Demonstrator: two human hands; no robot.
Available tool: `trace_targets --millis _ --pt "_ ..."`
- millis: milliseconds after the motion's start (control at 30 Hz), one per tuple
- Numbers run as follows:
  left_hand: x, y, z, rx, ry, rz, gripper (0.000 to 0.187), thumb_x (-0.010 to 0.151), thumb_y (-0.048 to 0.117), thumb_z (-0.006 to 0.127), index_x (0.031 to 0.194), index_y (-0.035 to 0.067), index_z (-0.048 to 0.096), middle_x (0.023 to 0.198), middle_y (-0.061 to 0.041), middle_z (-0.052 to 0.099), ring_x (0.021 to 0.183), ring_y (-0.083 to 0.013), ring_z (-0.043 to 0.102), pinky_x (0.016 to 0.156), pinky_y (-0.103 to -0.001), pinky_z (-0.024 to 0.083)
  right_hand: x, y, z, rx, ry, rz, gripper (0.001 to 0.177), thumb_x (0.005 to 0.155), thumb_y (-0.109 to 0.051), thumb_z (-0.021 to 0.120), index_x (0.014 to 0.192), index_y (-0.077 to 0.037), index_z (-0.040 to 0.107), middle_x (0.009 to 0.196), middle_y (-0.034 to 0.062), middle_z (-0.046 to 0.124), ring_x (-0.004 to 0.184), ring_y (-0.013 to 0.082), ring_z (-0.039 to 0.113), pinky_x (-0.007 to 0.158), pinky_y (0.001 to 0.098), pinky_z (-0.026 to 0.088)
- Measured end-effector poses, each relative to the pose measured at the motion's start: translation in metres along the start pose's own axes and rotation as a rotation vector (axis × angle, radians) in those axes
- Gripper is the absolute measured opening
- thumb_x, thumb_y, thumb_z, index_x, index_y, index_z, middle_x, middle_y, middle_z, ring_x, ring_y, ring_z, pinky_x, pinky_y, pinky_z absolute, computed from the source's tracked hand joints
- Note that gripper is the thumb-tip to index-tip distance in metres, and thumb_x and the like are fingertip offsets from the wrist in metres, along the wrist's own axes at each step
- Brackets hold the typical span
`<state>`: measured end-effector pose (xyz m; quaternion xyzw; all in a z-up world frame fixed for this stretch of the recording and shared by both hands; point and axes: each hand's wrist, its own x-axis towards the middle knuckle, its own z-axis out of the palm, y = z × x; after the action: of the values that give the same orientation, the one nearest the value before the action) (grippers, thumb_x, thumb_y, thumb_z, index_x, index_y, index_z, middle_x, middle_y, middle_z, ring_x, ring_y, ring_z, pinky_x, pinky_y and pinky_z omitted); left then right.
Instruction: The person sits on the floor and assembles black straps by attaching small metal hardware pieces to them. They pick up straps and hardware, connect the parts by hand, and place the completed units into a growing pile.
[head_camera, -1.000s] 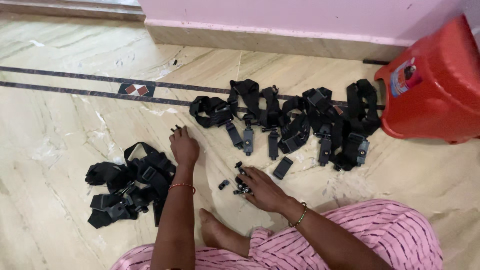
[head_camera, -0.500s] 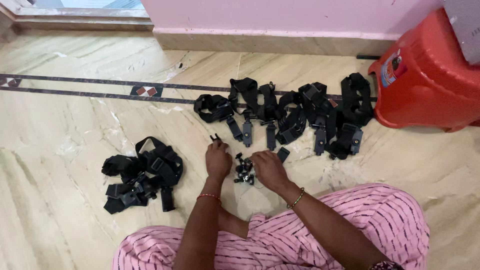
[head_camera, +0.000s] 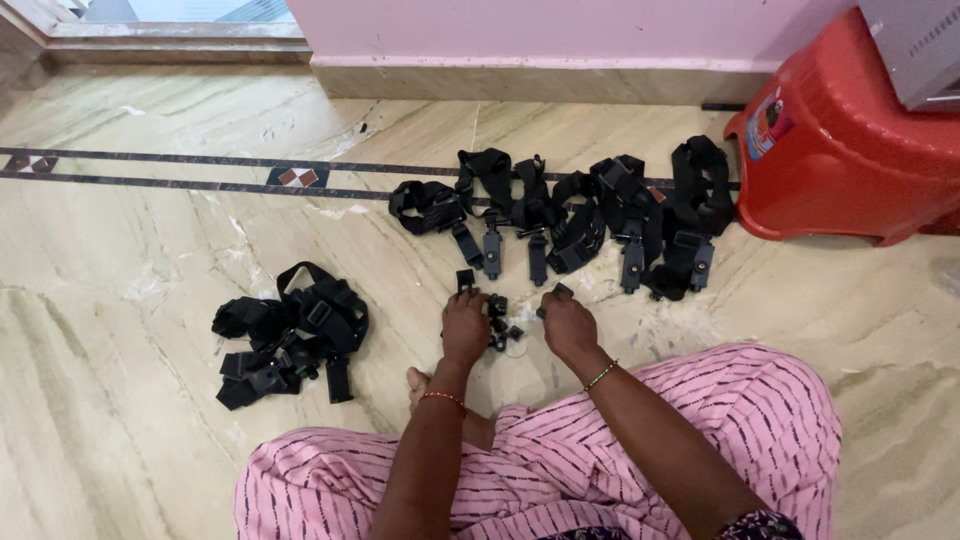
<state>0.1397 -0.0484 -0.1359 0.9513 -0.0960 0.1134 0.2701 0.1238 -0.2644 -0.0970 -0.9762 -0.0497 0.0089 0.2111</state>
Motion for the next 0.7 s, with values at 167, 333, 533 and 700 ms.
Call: trace_targets --millis 167,333,533,700 --pt "-0.009 0.001 0.007 -0.088 0.043 0.061 0.042 0.080 -0.002 0.058 0.119 0.009 0.068 0.131 -0.016 0.064 0.126 -0.0398 0.052 0.112 -0.049 0.038 0.001 0.002 0.002 0.030 -0.017 0.021 0.024 0.081 0.000 0.061 0.101 -0.010 0.069 0.107 0.0179 0.066 0.100 0.0385 0.067 0.084 0.0492 0.055" --pt "-0.014 0.020 0.005 -0.086 0.111 0.147 0.040 0.080 -0.002 0.058 0.116 0.009 0.067 0.133 -0.020 0.061 0.125 -0.0448 0.050 0.109 -0.052 0.036 0.001 -0.008 -0.007 0.096 0.046 0.011 0.027 0.081 0.003 0.059 0.101 -0.012 0.071 0.106 0.0161 0.065 0.103 0.0374 0.066 0.086 0.0471 0.054" --pt "-0.010 0.041 -0.008 -0.099 0.028 0.038 0.022 0.087 0.004 0.059 0.102 0.010 0.073 0.121 -0.014 0.066 0.117 -0.0401 0.054 0.106 -0.055 0.036 0.001 -0.012 -0.016 0.127 0.007 0.041 0.028 0.080 0.002 0.060 0.102 -0.012 0.071 0.107 0.0176 0.064 0.103 0.0393 0.065 0.086 0.0479 0.053" --pt "0.000 0.039 -0.013 -0.198 0.022 -0.230 0.020 0.098 0.007 0.053 0.103 0.011 0.072 0.114 -0.009 0.070 0.118 -0.0328 0.061 0.104 -0.047 0.049 0.003 -0.014 -0.020 0.174 -0.005 0.076 0.033 0.076 0.002 0.060 0.106 -0.010 0.068 0.113 0.0200 0.064 0.106 0.0415 0.064 0.090 0.0492 0.052"
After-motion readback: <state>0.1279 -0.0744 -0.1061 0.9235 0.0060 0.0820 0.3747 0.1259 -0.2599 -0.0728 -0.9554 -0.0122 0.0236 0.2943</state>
